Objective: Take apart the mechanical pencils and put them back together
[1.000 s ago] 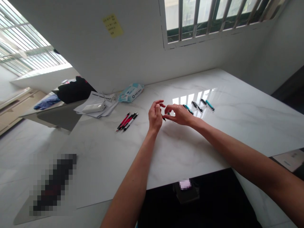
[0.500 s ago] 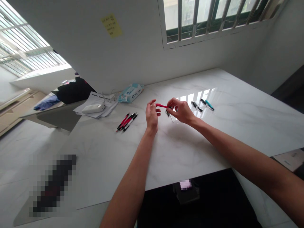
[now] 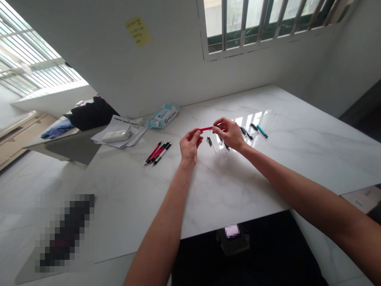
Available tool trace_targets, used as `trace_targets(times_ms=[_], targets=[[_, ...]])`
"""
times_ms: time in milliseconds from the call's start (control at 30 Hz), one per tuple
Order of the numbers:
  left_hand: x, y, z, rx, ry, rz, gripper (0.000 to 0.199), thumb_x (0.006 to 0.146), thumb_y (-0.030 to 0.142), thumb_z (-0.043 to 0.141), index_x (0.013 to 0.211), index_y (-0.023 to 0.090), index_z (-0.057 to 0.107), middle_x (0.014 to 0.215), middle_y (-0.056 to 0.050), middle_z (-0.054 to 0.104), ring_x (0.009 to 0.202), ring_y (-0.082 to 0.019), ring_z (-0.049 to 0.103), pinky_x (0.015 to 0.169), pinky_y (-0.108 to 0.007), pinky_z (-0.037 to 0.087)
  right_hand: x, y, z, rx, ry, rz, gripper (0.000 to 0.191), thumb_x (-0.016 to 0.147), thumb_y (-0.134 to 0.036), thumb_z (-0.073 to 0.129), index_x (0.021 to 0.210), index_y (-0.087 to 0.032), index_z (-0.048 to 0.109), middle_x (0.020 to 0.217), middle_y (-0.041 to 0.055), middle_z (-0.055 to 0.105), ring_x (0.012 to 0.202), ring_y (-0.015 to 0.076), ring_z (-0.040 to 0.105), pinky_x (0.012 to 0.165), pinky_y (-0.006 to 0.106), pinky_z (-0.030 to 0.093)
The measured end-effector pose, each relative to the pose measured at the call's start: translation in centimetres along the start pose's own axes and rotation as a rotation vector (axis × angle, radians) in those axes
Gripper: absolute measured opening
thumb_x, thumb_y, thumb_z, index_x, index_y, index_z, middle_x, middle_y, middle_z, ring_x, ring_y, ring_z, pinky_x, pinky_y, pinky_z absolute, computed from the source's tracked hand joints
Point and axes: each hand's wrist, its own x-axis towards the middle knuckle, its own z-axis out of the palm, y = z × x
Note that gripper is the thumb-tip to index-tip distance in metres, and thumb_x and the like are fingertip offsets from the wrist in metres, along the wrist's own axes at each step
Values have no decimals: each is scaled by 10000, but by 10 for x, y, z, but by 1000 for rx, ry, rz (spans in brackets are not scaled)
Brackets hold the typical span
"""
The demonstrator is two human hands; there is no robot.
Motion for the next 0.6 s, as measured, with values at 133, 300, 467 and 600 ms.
trace_targets(times_ms=[133, 300, 467, 600], targets=[[-5, 1, 3, -35, -74, -97, 261, 780, 248, 851, 1005, 163, 749, 987, -58, 780, 738, -74, 679, 804, -230, 571, 5, 3, -2, 127, 18, 32, 320, 923, -475, 669, 1081, -196, 671, 932, 64, 766, 906, 200, 737, 792, 321, 587], [-12, 2, 6, -109, -170, -224, 251, 779, 183, 858, 999, 151, 741, 988, -62, 782, 751, -75, 688, 795, -219, 571, 7, 0, -4, 223, 43, 44, 352, 902, -484, 699, 1107, -198, 709, 999, 69, 762, 929, 188, 722, 834, 324, 589], [-13, 0, 10, -147, -126, -274, 220, 793, 146, 848, 987, 133, 746, 939, -62, 785, 720, -66, 688, 738, -180, 561, 8, 1, -3, 277, 71, 34, 332, 852, -499, 754, 1023, -216, 725, 953, 54, 757, 875, 189, 709, 778, 330, 585], [-13, 1, 11, -170, -66, -270, 182, 808, 102, 818, 975, 126, 750, 922, -63, 781, 725, -69, 689, 739, -173, 557, 8, 5, -2, 321, 93, 22, 265, 829, -454, 778, 955, -229, 716, 859, 29, 734, 824, 184, 695, 734, 329, 563]])
